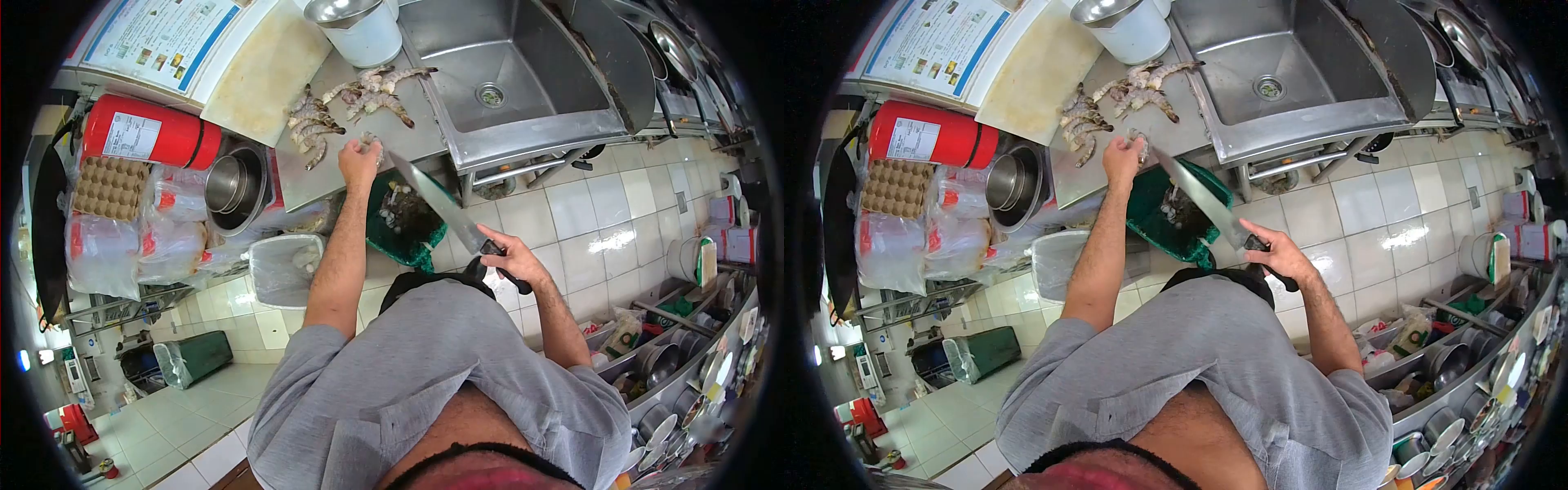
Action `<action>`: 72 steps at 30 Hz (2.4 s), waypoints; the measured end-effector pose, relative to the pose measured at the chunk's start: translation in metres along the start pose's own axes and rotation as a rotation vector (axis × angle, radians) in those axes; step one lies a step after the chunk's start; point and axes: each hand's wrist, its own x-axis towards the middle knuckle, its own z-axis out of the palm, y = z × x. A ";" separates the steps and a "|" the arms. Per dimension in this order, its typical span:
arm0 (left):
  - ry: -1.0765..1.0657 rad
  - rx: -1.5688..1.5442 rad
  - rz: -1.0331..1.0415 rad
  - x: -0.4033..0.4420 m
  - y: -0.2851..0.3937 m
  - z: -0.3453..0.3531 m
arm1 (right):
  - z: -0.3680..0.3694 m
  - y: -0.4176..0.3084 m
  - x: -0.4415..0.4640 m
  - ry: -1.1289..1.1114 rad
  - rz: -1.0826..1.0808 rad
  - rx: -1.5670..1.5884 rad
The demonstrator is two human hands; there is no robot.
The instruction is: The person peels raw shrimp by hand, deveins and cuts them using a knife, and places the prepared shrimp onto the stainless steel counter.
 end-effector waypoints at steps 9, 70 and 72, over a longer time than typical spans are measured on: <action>-0.123 0.226 0.280 -0.005 0.016 0.001 | 0.029 -0.066 0.022 0.345 -0.306 -0.943; -0.377 0.259 0.334 0.009 0.029 -0.021 | 0.042 -0.090 0.033 0.388 -0.296 -1.165; -0.380 0.267 0.340 0.010 0.031 -0.020 | 0.044 -0.089 0.028 0.381 -0.292 -1.201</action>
